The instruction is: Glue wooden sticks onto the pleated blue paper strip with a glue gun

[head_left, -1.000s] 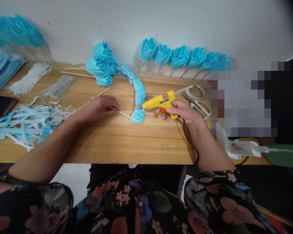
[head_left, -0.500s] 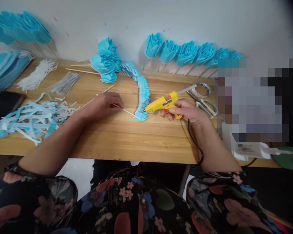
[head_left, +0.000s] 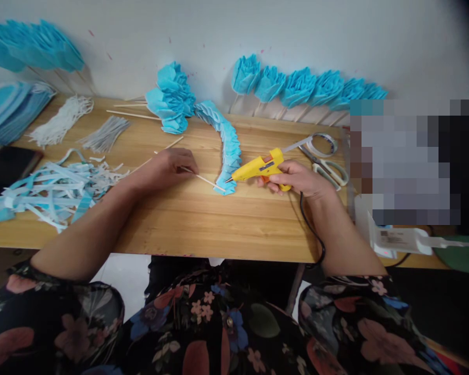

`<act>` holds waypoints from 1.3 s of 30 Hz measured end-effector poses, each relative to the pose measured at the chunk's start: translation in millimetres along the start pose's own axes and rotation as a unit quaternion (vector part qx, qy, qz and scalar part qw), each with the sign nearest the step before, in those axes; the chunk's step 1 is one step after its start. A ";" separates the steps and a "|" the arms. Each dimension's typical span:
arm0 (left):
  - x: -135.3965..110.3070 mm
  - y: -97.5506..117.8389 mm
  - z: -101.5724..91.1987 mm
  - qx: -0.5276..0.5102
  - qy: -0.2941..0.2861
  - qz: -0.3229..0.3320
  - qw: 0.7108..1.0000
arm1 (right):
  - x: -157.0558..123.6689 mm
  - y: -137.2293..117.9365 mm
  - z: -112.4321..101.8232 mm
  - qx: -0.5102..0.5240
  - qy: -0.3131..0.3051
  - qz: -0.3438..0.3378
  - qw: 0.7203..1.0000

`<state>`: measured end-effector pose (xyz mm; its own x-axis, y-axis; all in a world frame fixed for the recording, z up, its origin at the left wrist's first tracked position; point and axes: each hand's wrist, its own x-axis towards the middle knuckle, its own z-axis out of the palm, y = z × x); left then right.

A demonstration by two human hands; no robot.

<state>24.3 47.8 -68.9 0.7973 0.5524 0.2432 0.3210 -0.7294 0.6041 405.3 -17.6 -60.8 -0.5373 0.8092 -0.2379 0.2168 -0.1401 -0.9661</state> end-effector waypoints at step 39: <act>0.4 4.2 0.2 0.008 0.022 0.042 0.999 | 2.0 -0.6 1.2 0.008 0.005 -0.002 1.000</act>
<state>26.1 45.0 -66.4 0.7992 0.5051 0.3259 0.2614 -0.7803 0.5681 403.2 -16.5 -60.8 -0.5308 0.8150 -0.2326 0.2005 -0.1459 -0.9688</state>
